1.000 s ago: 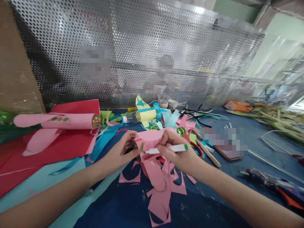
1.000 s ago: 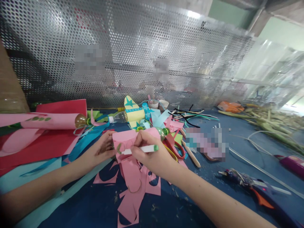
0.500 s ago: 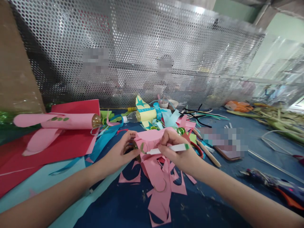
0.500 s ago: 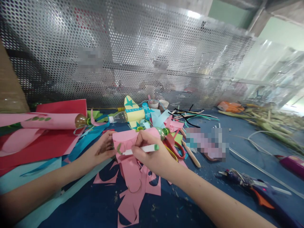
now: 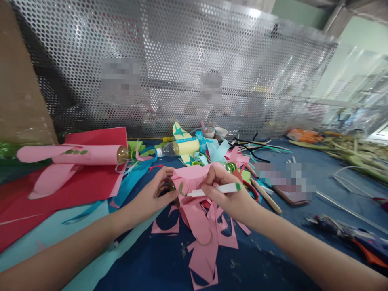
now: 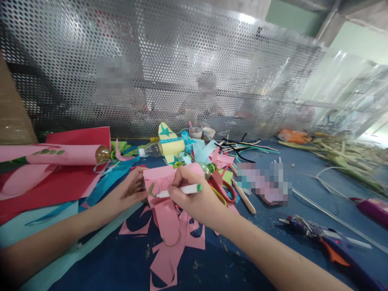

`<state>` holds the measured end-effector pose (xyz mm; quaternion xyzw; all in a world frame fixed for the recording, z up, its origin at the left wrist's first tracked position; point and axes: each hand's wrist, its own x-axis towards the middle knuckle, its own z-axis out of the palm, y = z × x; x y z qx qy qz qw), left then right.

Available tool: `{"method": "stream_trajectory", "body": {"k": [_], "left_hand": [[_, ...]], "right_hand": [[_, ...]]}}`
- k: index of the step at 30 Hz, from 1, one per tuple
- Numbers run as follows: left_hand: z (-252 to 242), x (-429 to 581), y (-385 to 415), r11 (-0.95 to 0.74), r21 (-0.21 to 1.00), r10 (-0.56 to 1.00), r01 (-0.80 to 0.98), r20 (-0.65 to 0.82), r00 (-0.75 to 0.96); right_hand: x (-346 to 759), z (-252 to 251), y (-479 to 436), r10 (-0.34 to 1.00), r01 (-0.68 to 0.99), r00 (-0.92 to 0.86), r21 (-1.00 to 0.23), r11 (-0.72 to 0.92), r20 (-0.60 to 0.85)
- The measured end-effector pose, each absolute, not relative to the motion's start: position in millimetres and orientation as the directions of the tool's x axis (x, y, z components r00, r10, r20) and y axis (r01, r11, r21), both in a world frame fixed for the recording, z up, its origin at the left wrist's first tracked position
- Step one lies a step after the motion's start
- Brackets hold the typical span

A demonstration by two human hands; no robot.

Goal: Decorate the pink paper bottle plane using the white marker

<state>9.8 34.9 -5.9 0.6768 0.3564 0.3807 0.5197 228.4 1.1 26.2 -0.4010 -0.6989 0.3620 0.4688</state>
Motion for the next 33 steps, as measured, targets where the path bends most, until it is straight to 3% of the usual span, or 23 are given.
{"method": "stream_trajectory", "body": {"k": [33], "left_hand": [[-5.5, 9.5, 35.0, -0.252, 0.966, 0.848, 0.062, 0.189, 0.495]], "right_hand": [[231.7, 26.2, 4.9, 0.901, 0.228, -0.191, -0.875, 0.428, 0.39]]}}
